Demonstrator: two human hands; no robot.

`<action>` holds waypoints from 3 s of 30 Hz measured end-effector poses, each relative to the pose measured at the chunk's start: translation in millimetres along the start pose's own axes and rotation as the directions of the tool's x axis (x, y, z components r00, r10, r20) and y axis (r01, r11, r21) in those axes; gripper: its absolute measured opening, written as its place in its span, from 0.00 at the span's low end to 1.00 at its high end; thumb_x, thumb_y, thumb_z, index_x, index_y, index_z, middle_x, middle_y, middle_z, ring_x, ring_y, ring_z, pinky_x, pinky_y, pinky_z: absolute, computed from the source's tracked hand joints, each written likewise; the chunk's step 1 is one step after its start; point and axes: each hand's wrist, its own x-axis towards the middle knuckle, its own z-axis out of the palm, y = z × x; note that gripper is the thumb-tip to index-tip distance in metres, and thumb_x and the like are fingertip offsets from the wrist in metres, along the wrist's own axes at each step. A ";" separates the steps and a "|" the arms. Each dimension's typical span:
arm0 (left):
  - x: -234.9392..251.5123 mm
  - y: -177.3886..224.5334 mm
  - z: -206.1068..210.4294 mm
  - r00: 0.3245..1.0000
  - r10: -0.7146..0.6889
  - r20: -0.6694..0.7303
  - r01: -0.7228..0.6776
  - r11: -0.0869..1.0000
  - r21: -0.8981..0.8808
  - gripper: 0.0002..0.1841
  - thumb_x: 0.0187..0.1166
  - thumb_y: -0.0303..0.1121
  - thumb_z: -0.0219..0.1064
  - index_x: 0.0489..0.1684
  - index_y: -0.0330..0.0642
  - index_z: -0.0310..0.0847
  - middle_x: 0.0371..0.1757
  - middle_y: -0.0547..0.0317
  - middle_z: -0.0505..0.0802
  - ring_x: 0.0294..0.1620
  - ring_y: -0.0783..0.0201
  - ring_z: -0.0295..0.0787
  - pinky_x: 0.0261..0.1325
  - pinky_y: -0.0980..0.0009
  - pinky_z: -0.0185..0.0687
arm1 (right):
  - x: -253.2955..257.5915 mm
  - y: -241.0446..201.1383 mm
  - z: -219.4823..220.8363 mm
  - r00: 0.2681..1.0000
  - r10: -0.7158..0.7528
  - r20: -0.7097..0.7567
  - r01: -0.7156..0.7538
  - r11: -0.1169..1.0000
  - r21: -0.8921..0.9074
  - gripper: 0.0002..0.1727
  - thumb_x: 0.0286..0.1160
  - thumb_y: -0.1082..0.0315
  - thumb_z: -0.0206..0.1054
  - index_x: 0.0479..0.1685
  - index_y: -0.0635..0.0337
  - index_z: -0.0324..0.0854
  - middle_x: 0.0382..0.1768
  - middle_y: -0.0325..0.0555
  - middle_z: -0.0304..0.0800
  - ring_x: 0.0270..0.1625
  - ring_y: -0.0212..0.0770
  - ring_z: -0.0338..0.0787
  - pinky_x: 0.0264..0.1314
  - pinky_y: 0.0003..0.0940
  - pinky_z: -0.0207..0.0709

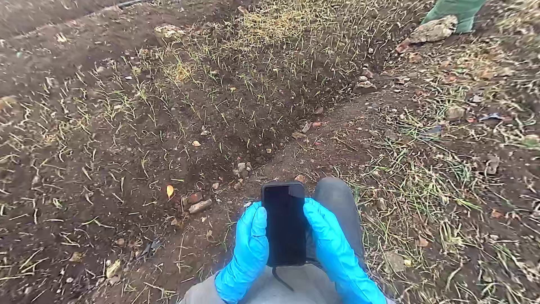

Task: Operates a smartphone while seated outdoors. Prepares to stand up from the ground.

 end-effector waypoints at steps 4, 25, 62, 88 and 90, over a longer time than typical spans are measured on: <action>2.2 -3.8 -7.1 0.994 -0.108 -0.028 0.108 0.994 -0.026 0.22 0.94 0.35 0.44 0.54 0.33 0.87 0.48 0.54 0.95 0.54 0.66 0.93 0.64 0.65 0.90 | 2.6 4.2 -11.6 0.995 -0.099 -0.021 0.099 0.995 0.019 0.21 0.86 0.58 0.54 0.61 0.63 0.84 0.47 0.51 0.95 0.48 0.44 0.94 0.54 0.37 0.89; -6.3 -6.1 -24.5 0.990 -0.136 -0.020 0.135 0.989 -0.060 0.20 0.93 0.35 0.45 0.50 0.36 0.87 0.43 0.59 0.95 0.49 0.71 0.92 0.59 0.70 0.90 | 14.0 -17.6 -8.5 0.617 -0.657 0.433 0.764 0.367 -0.532 0.20 0.82 0.48 0.52 0.63 0.39 0.83 0.63 0.28 0.92 0.70 0.30 0.82 0.77 0.36 0.67; 1.2 -14.3 -28.3 0.968 -0.248 -0.049 0.239 0.961 -0.142 0.22 0.95 0.43 0.44 0.54 0.45 0.88 0.46 0.59 0.95 0.49 0.64 0.94 0.55 0.63 0.93 | -15.8 -6.4 -18.9 0.721 -0.566 0.401 0.682 0.473 -0.558 0.22 0.85 0.44 0.48 0.54 0.40 0.86 0.58 0.30 0.94 0.67 0.31 0.84 0.73 0.31 0.71; -6.3 7.3 -27.4 0.958 -0.285 -0.023 0.281 0.954 -0.105 0.23 0.96 0.45 0.43 0.55 0.45 0.87 0.45 0.59 0.93 0.46 0.65 0.92 0.50 0.63 0.92 | -37.4 3.8 -5.3 0.718 -0.534 0.447 0.692 0.474 -0.544 0.21 0.83 0.47 0.48 0.52 0.41 0.87 0.60 0.31 0.94 0.67 0.30 0.84 0.71 0.31 0.70; -6.7 8.2 -28.6 0.955 -0.296 -0.027 0.293 0.952 -0.089 0.23 0.97 0.44 0.43 0.56 0.45 0.86 0.45 0.58 0.93 0.47 0.65 0.93 0.49 0.63 0.93 | -40.5 4.4 -4.0 0.701 -0.531 0.475 0.710 0.464 -0.529 0.21 0.83 0.48 0.48 0.51 0.42 0.86 0.59 0.32 0.94 0.66 0.30 0.84 0.70 0.30 0.71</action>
